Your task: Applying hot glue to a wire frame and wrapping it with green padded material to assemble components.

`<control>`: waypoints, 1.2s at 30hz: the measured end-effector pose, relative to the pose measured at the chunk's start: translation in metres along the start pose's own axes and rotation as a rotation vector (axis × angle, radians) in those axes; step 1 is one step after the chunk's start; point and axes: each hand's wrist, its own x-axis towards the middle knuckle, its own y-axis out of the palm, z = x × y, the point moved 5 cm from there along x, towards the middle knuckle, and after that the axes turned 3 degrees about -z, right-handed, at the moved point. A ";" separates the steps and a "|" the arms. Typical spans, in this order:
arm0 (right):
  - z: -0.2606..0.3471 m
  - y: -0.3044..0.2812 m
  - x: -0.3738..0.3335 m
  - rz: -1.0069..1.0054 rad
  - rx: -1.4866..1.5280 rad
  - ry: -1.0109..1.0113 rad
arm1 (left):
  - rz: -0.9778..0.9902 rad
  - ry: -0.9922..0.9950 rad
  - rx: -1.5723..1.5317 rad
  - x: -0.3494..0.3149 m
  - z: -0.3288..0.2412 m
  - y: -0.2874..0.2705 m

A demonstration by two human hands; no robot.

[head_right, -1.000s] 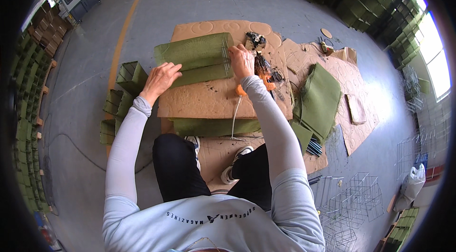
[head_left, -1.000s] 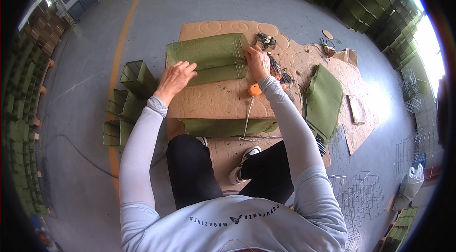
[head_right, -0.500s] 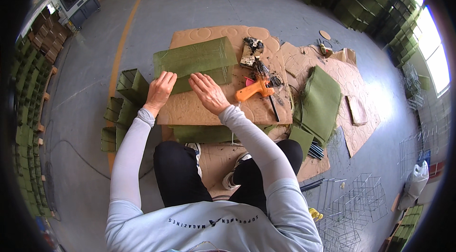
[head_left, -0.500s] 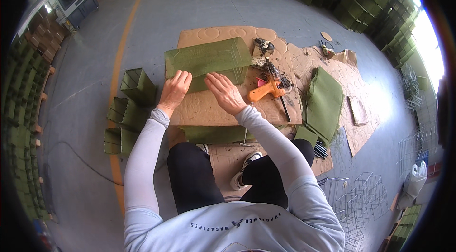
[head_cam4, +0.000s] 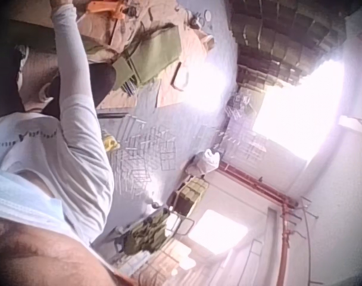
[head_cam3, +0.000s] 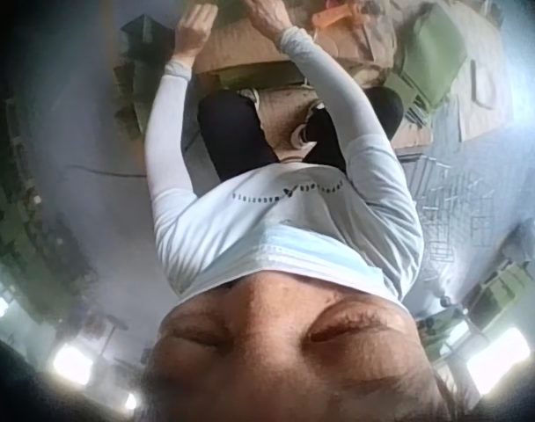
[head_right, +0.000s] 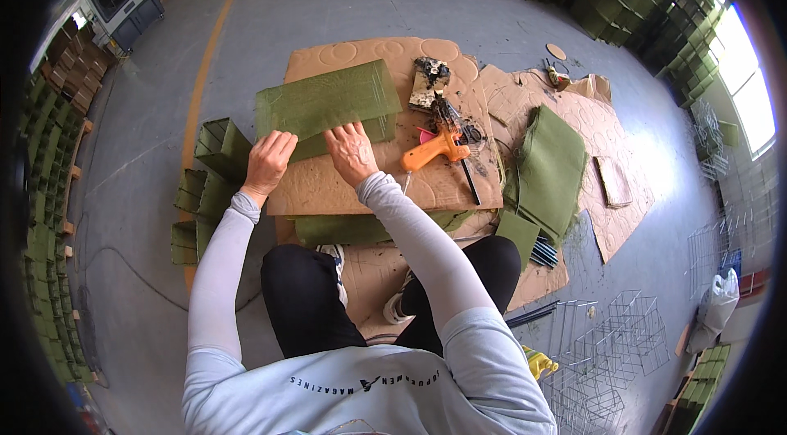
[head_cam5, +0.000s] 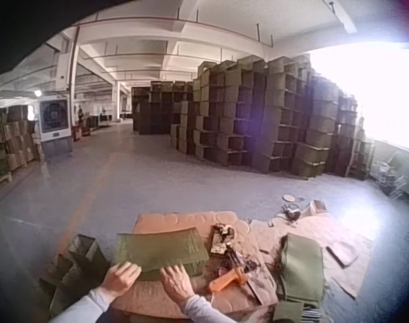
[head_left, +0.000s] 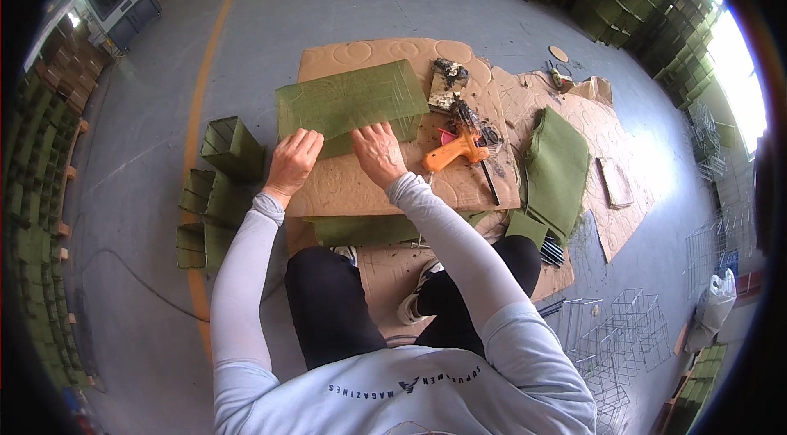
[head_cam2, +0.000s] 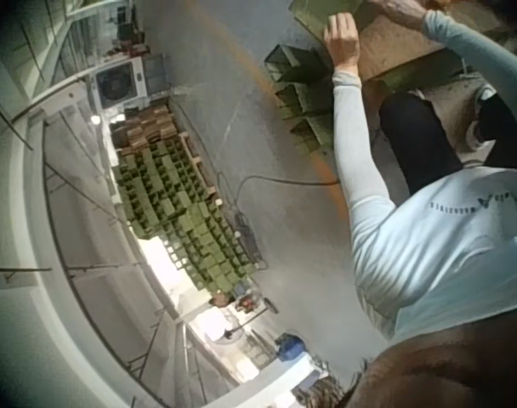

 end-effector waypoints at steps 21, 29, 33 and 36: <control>0.004 0.002 -0.005 0.005 0.010 0.027 | 0.069 -0.215 0.229 0.021 -0.030 0.016; 0.005 0.005 -0.004 0.060 -0.029 0.032 | -0.026 -0.097 0.169 0.013 -0.028 0.020; 0.005 0.005 -0.004 0.022 -0.070 0.006 | 0.009 -0.105 0.116 0.012 -0.026 0.019; 0.003 0.009 -0.006 0.102 -0.054 0.044 | -0.003 -0.111 0.068 0.012 -0.026 0.017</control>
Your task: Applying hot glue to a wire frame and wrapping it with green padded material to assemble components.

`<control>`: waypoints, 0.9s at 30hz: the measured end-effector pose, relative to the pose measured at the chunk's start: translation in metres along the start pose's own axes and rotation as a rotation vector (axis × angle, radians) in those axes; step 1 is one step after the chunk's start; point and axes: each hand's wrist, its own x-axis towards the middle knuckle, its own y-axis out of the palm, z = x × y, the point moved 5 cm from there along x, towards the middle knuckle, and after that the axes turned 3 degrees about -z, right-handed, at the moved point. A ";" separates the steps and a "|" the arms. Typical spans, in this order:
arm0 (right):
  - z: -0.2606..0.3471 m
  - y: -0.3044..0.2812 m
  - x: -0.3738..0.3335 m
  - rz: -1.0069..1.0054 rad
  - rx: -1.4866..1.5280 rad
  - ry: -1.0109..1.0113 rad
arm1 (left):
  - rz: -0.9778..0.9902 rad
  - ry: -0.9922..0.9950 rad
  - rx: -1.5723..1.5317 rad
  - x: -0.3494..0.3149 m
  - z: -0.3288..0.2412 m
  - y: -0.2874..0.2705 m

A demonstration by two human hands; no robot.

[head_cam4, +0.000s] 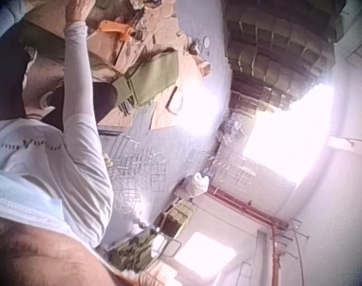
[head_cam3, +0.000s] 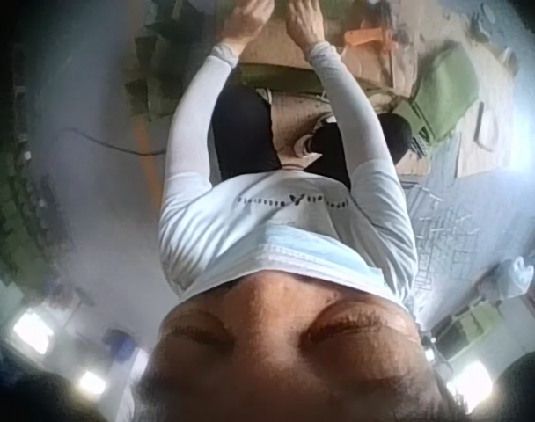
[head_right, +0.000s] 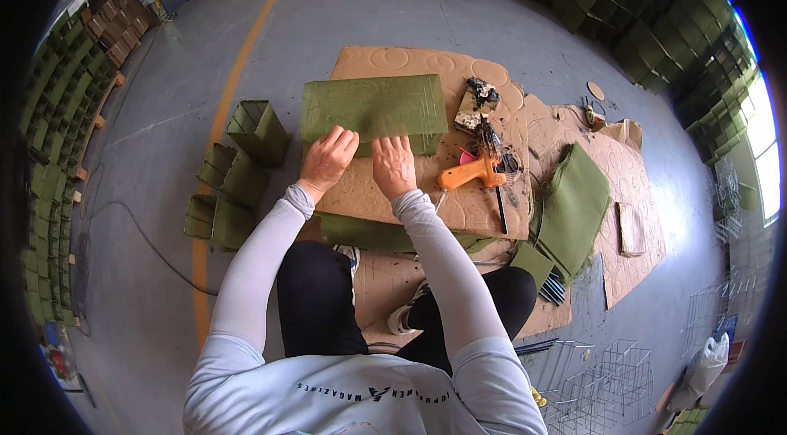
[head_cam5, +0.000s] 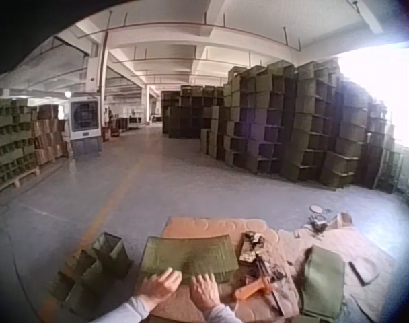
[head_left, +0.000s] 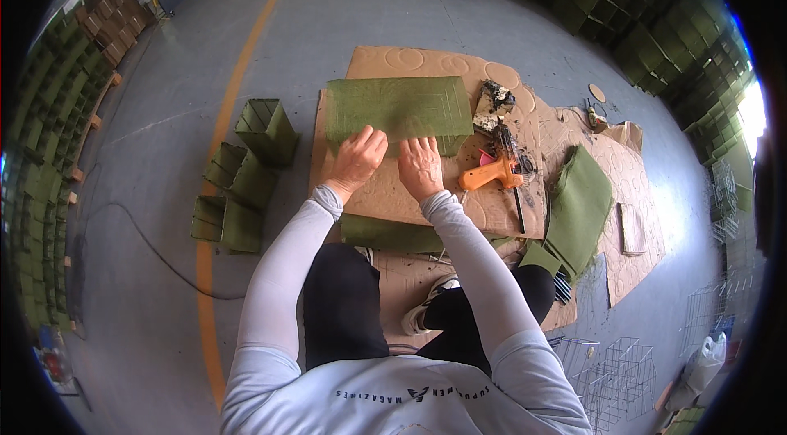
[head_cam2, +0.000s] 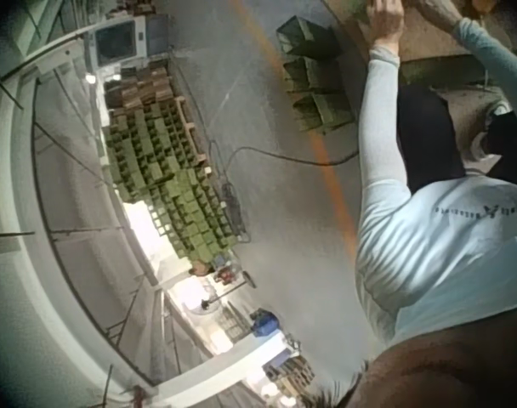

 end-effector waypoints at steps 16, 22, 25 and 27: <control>-0.009 -0.004 -0.001 -0.118 0.132 0.014 | -0.032 -0.019 -0.090 0.005 -0.004 0.013; -0.027 -0.035 -0.007 -0.524 0.632 0.387 | -0.003 -0.010 -0.055 0.002 -0.004 0.010; -0.055 -0.037 -0.005 -0.544 0.867 0.759 | -0.011 -0.040 -0.060 0.005 -0.005 0.011; -0.072 -0.032 -0.008 -0.631 0.912 0.945 | -0.009 -0.042 -0.067 0.009 -0.009 0.010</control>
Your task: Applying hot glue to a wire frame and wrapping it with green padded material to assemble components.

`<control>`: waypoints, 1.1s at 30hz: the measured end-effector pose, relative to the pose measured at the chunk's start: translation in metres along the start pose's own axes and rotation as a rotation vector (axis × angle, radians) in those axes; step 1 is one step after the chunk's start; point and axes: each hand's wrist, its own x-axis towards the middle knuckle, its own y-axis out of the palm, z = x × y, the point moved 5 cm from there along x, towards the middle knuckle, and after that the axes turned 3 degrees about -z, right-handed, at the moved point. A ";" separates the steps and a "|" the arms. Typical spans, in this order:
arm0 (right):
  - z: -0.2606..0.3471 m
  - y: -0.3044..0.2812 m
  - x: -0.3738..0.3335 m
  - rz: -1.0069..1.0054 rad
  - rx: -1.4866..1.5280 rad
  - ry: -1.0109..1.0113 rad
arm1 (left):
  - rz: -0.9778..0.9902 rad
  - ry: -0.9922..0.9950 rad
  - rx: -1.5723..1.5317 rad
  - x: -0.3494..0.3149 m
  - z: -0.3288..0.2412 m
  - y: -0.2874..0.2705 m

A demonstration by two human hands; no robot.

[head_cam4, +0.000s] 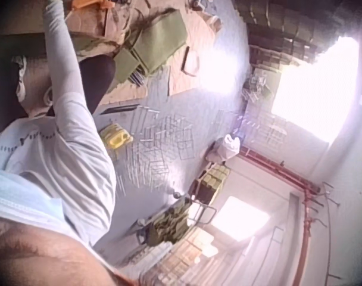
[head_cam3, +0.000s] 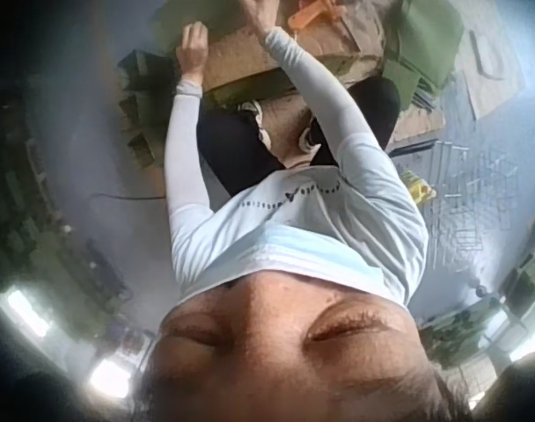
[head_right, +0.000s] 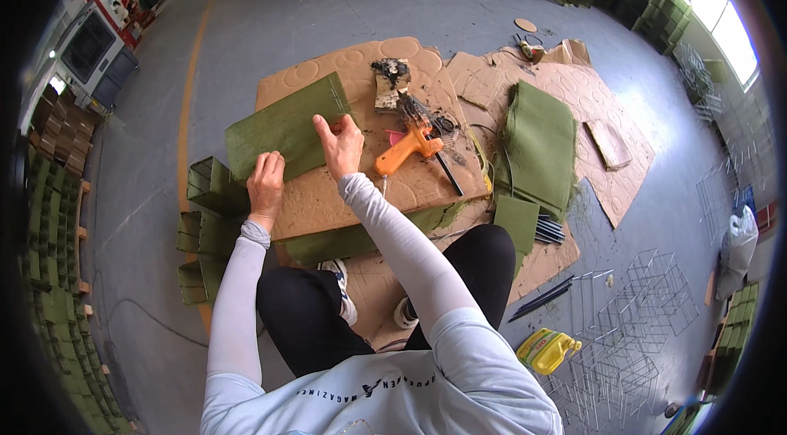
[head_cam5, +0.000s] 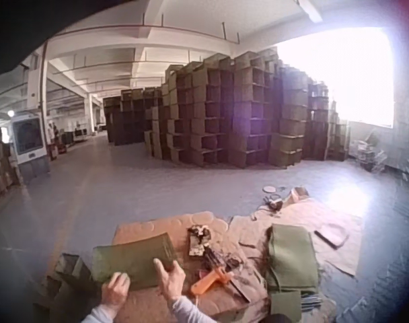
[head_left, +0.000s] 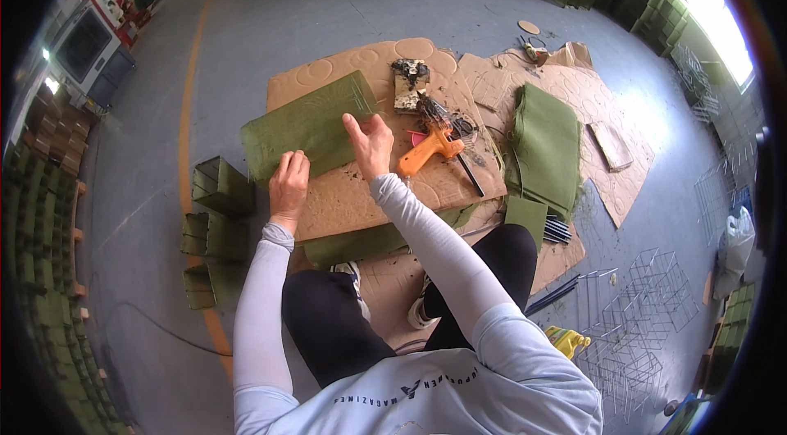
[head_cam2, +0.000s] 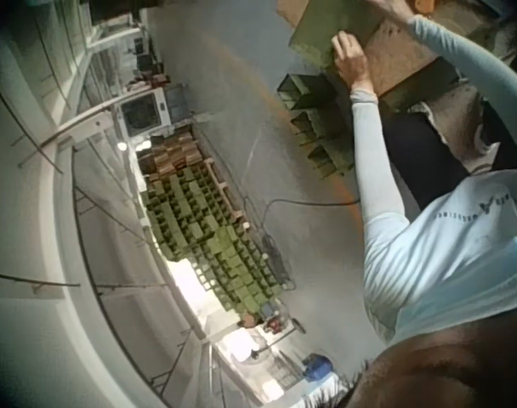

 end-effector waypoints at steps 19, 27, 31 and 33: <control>-0.052 0.000 -0.009 0.125 0.447 0.272 | -0.021 -0.057 -0.010 -0.008 0.009 0.012; -0.063 0.001 -0.004 0.137 0.458 0.299 | -0.034 -0.046 -0.033 -0.006 0.008 0.007; -0.064 -0.002 0.000 0.165 0.404 0.300 | -0.090 -0.032 -0.054 -0.004 0.006 -0.001; -0.063 -0.001 -0.002 0.201 0.384 0.304 | -0.123 -0.012 -0.025 -0.002 0.009 -0.010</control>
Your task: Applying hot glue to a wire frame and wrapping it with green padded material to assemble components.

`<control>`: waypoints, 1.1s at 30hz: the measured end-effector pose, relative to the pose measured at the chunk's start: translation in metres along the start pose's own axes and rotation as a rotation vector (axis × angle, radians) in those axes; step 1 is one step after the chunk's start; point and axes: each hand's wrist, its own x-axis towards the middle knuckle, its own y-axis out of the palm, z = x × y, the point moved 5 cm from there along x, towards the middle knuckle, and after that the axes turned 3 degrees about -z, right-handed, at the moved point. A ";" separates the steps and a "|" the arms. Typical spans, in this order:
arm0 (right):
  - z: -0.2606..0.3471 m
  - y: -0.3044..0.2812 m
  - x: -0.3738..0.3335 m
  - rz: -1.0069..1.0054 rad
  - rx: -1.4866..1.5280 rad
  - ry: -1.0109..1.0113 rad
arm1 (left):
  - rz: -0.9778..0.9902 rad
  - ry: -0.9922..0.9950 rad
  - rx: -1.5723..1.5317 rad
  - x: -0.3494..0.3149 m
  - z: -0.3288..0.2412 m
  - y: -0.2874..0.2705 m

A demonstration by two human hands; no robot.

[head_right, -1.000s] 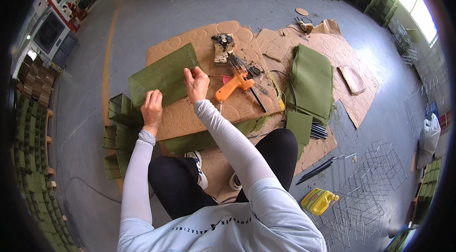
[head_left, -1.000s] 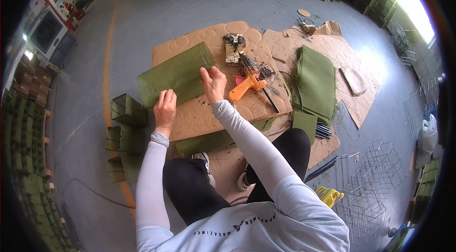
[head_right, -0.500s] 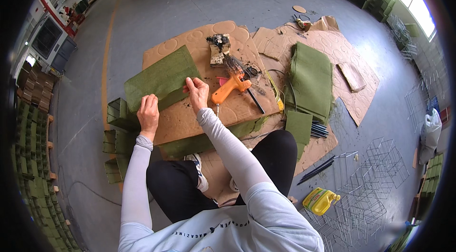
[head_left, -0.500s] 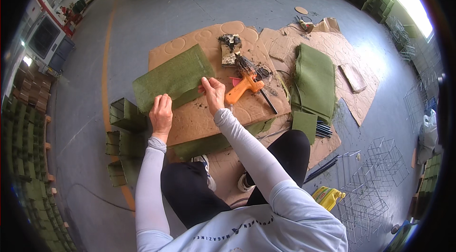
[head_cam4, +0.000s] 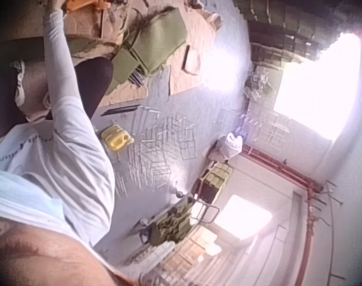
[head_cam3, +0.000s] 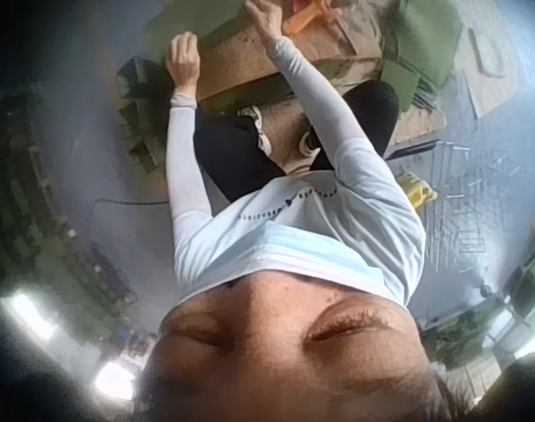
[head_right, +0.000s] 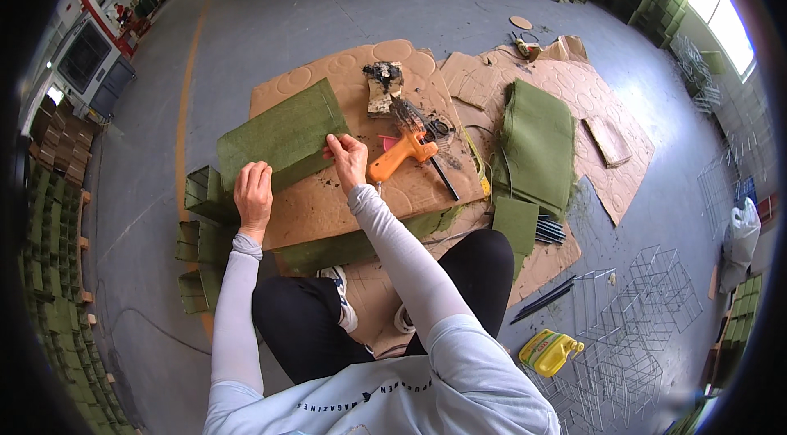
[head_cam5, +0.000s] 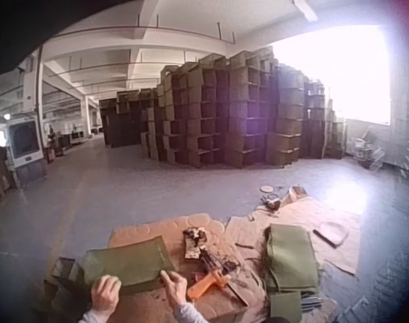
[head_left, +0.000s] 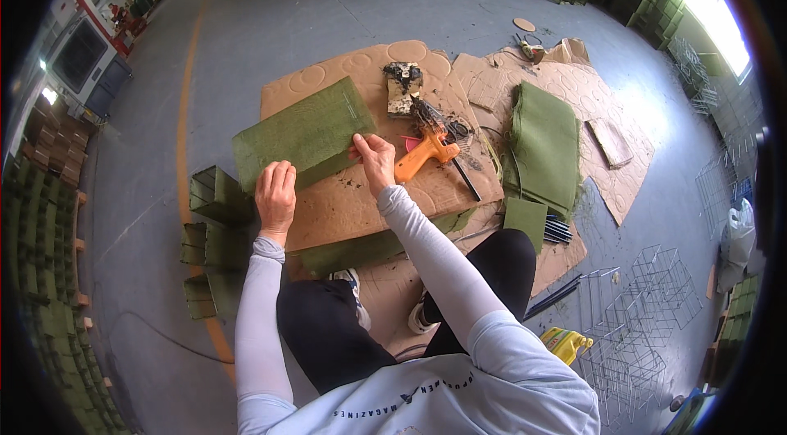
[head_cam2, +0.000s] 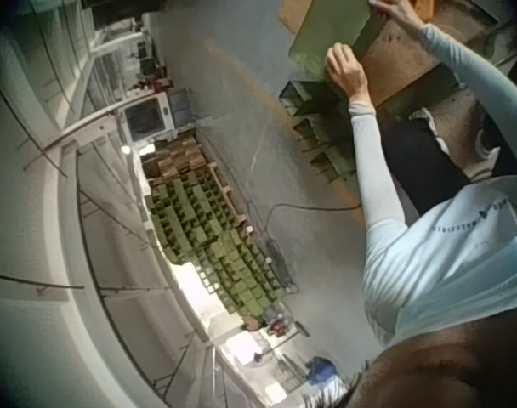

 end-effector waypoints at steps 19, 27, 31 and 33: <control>-0.008 -0.002 0.003 0.032 0.065 0.071 | 0.099 0.023 0.023 -0.010 -0.001 0.009; -0.005 -0.004 0.003 0.029 0.020 0.122 | 0.111 0.076 0.065 -0.005 -0.003 0.013; 0.001 -0.007 0.000 0.070 -0.025 0.134 | 0.149 0.099 0.075 -0.009 -0.002 0.016; 0.000 -0.004 -0.001 0.086 -0.044 0.162 | 0.131 0.096 0.079 -0.012 0.001 0.011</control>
